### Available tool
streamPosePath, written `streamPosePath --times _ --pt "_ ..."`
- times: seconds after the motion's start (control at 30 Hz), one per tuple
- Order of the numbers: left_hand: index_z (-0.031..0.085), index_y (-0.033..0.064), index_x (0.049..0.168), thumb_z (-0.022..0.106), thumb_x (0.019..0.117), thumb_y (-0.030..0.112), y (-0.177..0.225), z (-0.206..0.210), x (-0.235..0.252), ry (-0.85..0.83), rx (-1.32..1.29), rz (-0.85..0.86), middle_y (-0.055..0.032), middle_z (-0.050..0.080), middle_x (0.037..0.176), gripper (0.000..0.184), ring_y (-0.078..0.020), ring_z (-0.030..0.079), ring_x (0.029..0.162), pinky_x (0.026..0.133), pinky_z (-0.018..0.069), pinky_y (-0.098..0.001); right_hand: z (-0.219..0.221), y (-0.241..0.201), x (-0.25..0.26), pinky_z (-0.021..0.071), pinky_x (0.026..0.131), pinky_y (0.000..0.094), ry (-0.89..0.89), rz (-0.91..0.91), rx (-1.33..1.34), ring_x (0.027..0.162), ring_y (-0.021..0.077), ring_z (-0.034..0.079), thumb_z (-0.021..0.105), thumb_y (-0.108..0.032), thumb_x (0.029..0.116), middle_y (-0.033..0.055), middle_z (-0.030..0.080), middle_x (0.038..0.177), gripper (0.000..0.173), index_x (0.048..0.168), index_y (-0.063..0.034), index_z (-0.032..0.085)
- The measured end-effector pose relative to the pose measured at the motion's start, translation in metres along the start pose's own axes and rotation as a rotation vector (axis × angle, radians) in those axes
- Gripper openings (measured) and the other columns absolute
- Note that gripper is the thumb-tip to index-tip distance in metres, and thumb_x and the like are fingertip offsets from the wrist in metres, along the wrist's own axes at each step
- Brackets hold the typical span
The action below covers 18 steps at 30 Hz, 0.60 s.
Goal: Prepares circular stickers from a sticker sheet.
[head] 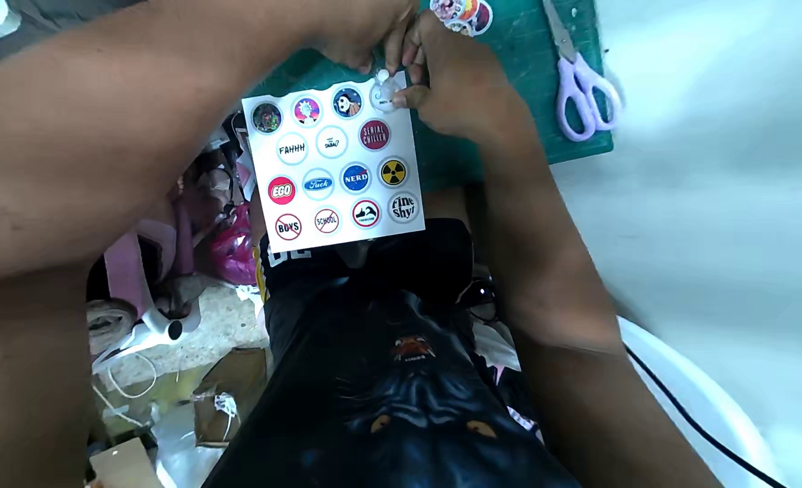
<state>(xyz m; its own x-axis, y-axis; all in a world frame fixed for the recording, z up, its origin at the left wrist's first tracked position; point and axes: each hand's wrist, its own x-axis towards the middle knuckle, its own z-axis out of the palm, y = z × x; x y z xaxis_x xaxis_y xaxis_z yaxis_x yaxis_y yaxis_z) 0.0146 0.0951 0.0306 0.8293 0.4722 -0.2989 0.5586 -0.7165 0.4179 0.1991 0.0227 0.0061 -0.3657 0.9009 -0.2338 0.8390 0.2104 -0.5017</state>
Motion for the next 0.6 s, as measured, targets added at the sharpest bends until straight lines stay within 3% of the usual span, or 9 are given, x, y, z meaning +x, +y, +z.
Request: streamPosePath --times 0.07,0.2,0.27,0.33,0.43,0.6 --pt "0.074 0.0054 0.106 0.071 0.0830 -0.012 0.000 -0.001 -0.001 0.008 0.091 0.025 -0.0093 0.069 0.116 0.029 -0.0248 0.064 0.108 0.098 0.0511 -0.0447 0.001 0.003 0.000 0.0541 0.081 0.0594 0.022 -0.029 0.009 0.096 0.0307 0.067 0.075 -0.024 0.0934 0.0087 0.065 0.104 0.040 0.125 -0.0125 0.054" --pt "0.074 0.0160 0.116 0.078 0.0878 0.010 0.012 -0.001 -0.019 0.045 0.174 -0.093 -0.0078 0.068 0.126 0.029 -0.0300 0.065 0.114 0.098 0.0512 -0.0572 0.003 0.015 0.000 0.0552 0.081 0.0572 0.057 -0.095 0.053 0.092 0.0278 0.067 0.075 -0.029 0.0933 0.0069 0.067 0.105 0.043 0.127 -0.0123 0.056" --pt "0.073 0.0221 0.122 0.078 0.0893 0.023 0.022 0.006 -0.028 0.091 0.189 -0.110 -0.0082 0.067 0.129 0.033 -0.0345 0.061 0.121 0.102 0.0451 -0.0639 0.006 0.026 -0.001 0.0567 0.075 0.0491 0.089 -0.154 0.141 0.082 0.0210 0.066 0.071 -0.030 0.0969 0.0036 0.067 0.103 0.037 0.127 -0.0131 0.057" --pt "0.075 0.0283 0.120 0.075 0.0926 0.034 0.034 0.015 -0.034 0.125 0.180 -0.147 -0.0045 0.068 0.129 0.028 -0.0333 0.057 0.127 0.110 0.0329 -0.0675 0.006 0.035 -0.003 0.0573 0.071 0.0386 0.109 -0.226 0.271 0.076 0.0153 0.065 0.063 -0.025 0.1014 0.0041 0.067 0.103 0.032 0.129 -0.0101 0.057" --pt "0.078 0.0292 0.109 0.069 0.0978 0.033 0.037 0.025 -0.038 0.219 0.146 -0.150 0.0014 0.072 0.122 0.015 -0.0273 0.059 0.126 0.116 0.0228 -0.0684 0.007 0.037 -0.008 0.0581 0.070 0.0299 0.165 -0.253 0.402 0.077 0.0110 0.066 0.058 -0.020 0.1040 0.0050 0.068 0.106 0.027 0.128 -0.0081 0.057" --pt "0.078 0.0277 0.113 0.065 0.0990 0.039 0.029 0.024 -0.052 0.374 -0.016 -0.139 0.0039 0.072 0.125 0.022 -0.0213 0.060 0.126 0.116 0.0252 -0.0665 0.010 0.032 -0.017 0.0569 0.066 0.0279 0.268 -0.210 0.452 0.074 0.0096 0.065 0.057 -0.018 0.1036 0.0048 0.069 0.105 0.024 0.125 -0.0077 0.061"
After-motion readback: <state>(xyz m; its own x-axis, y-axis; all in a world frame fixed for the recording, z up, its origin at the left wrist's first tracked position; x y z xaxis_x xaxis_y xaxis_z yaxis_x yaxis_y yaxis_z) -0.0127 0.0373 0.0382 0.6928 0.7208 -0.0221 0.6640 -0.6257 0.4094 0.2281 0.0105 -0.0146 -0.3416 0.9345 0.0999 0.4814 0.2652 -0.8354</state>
